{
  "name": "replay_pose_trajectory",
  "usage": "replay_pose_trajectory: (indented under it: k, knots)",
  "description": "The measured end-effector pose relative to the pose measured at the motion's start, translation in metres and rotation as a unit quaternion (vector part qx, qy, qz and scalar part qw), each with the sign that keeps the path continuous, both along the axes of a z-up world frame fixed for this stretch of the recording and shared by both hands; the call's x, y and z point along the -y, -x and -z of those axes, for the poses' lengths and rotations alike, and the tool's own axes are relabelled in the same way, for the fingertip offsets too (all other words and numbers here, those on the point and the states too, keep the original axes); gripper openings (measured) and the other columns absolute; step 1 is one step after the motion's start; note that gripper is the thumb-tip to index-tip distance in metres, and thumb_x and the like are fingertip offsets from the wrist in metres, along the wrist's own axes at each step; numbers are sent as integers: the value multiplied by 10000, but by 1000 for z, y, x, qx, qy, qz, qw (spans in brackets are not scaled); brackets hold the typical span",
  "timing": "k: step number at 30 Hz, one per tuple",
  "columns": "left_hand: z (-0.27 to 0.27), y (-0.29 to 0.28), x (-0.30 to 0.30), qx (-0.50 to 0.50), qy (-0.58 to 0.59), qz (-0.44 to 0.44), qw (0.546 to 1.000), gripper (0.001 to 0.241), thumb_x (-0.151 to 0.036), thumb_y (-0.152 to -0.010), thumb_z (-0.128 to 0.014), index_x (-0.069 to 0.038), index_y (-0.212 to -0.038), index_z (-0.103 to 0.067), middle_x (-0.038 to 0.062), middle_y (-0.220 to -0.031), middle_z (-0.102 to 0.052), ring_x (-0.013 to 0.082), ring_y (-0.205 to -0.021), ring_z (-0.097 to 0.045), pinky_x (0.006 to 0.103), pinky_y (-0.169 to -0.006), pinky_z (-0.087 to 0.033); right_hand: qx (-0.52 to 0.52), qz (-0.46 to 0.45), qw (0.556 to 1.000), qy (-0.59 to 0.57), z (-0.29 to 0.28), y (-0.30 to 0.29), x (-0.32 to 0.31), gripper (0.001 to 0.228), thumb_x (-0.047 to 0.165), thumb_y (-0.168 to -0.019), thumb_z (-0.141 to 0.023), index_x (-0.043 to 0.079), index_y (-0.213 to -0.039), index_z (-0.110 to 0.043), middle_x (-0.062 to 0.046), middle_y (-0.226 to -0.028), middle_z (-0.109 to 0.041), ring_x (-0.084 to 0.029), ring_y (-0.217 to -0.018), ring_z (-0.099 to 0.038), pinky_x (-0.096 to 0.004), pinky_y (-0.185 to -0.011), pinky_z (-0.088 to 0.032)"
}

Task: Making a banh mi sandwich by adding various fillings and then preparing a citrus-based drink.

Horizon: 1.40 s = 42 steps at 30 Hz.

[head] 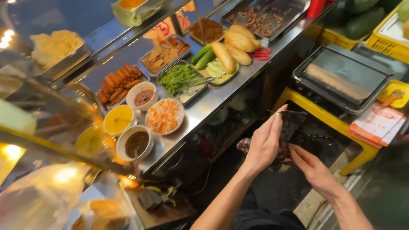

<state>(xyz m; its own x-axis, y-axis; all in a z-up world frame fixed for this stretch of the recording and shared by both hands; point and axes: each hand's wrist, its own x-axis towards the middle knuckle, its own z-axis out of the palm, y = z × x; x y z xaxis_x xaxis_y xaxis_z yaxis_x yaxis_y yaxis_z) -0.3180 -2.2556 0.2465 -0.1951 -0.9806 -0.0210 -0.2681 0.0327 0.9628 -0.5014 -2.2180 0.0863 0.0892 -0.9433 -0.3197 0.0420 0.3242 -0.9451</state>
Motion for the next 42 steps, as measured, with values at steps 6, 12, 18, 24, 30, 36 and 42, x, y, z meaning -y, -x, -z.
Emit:
replay_pose_trajectory:
  k: [6,12,18,24,30,36,42]
  knots:
    - [11,69,91,-60,157,237,957,666,-256,-1112,-553,-106,-1682,-242,207,-1648,-396,348,-1412,-535,412,-1128,-438,400,123,908,2,84,63,87,418,374,-1048,-476,94,-1341,-577,-68,-1318,-637,-221,-1165,-597,-444,-1031,-448]
    - [9,104,174,-180,51,150,971,842,-276,-998,-630,-166,-1684,-155,165,-1695,-275,341,-1280,-552,456,-981,-491,652,-96,751,37,-23,62,196,491,435,-1151,-386,61,-1384,-601,-132,-1263,-680,-280,-1175,-621,-458,-1071,-425]
    - [48,160,255,-437,32,-115,892,756,-411,-984,-524,-232,-1641,-196,120,-1668,-291,283,-1494,-361,459,-1146,-386,500,-84,850,-143,-49,73,269,442,415,-1031,-399,157,-1327,-601,-56,-1281,-683,-249,-1172,-627,-442,-1036,-460]
    - [112,196,294,-372,0,-253,893,736,-445,-992,-528,-169,-1629,-282,138,-1659,-337,264,-1516,-329,379,-1191,-283,326,-10,938,-115,81,71,342,347,195,-1001,-473,80,-1306,-591,-83,-1216,-662,-225,-1097,-614,-397,-926,-518]
    - [112,221,270,-147,-37,-251,956,841,-338,-952,-632,-99,-1622,-184,183,-1613,-391,253,-1489,-373,364,-1207,-273,352,-101,928,-75,104,78,389,315,212,-1047,-471,12,-1247,-609,-87,-940,-671,-224,-790,-618,-401,-683,-538]
    - [122,179,233,-64,-70,-184,978,1000,-221,-790,-754,-112,-1627,-218,242,-1564,-439,346,-1472,-407,437,-1205,-336,330,-103,920,-184,95,82,417,331,199,-1056,-461,-32,-1243,-606,-82,-998,-685,-229,-880,-658,-413,-807,-573]
    - [118,162,232,494,44,-185,848,989,-167,-597,-817,-50,-1502,-435,298,-1522,-444,506,-1428,-311,672,-1123,-242,311,-280,889,-185,29,61,360,409,319,-1004,-472,108,-1340,-573,-36,-1289,-662,-168,-1156,-619,-361,-990,-479]
